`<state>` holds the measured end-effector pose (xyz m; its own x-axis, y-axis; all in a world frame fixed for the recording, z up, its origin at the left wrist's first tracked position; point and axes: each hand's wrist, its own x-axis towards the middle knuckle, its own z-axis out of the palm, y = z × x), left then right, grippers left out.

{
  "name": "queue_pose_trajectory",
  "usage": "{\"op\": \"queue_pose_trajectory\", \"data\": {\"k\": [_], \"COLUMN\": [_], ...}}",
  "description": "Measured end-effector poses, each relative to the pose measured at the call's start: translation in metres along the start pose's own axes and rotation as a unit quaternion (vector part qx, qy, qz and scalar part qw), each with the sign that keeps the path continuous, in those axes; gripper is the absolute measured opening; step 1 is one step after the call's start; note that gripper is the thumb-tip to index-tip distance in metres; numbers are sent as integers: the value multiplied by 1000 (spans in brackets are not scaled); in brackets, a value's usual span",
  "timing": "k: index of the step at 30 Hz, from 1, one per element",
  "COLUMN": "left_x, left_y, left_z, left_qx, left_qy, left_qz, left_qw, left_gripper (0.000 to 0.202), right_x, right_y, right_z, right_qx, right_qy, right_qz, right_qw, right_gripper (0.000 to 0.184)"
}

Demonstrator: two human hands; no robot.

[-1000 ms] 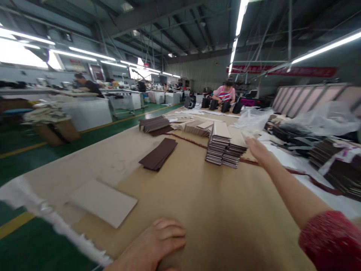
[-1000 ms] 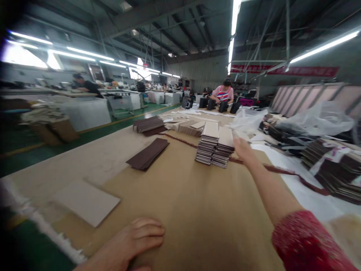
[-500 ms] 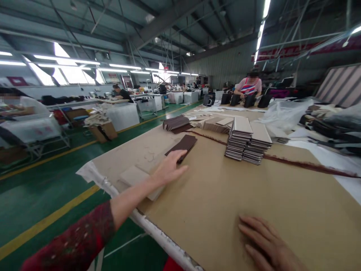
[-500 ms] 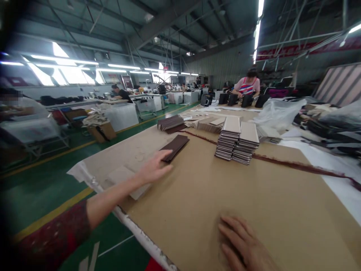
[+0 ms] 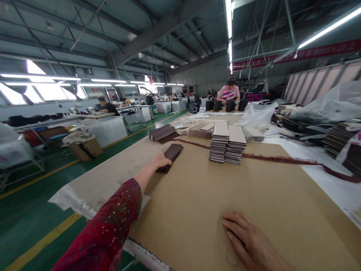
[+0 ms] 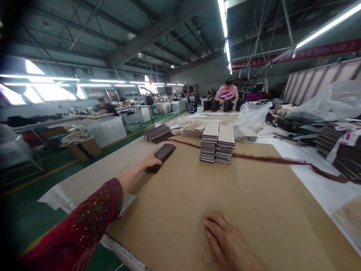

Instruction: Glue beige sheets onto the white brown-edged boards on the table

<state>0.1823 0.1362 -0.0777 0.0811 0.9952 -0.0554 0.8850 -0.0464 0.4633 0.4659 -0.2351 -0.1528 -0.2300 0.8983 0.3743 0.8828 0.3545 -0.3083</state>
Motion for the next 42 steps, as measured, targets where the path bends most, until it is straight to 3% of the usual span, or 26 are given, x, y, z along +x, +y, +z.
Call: {"op": "queue_pose_trajectory", "data": {"k": [7,15,23,28,31,34,37,42], "left_x": [6,2,-10,-22,-38,-71,-119,-199], "left_y": [-15,-21,-9,3,21,48,77,111], "left_z": [-15,-25,-23,-42,-48,-33,1,62], "left_qx": [-131,-187,-219,-278,-351,-441,-522,-609], "left_qy": [-9,19,16,48,38,0,-59,-169], "left_qz": [-3,-8,-12,14,54,108,139,126], "left_qw": [991,982,976,959,934,891,840,765], "left_gripper": [37,38,37,37,42,60,68,63], "right_x": [3,6,7,8,6,3,1,0], "right_y": [1,-6,-7,-7,-7,-5,-8,-12], "right_z": [1,-7,-5,-6,-7,-6,-12,-33], "right_qx": [9,30,20,20,36,80,154,319], "right_qy": [-5,-5,-5,10,16,16,26,100], "right_qz": [11,18,20,11,15,54,133,244], "right_qw": [1000,999,1000,1000,999,995,979,910], "right_gripper": [33,33,32,32,31,36,48,54]}}
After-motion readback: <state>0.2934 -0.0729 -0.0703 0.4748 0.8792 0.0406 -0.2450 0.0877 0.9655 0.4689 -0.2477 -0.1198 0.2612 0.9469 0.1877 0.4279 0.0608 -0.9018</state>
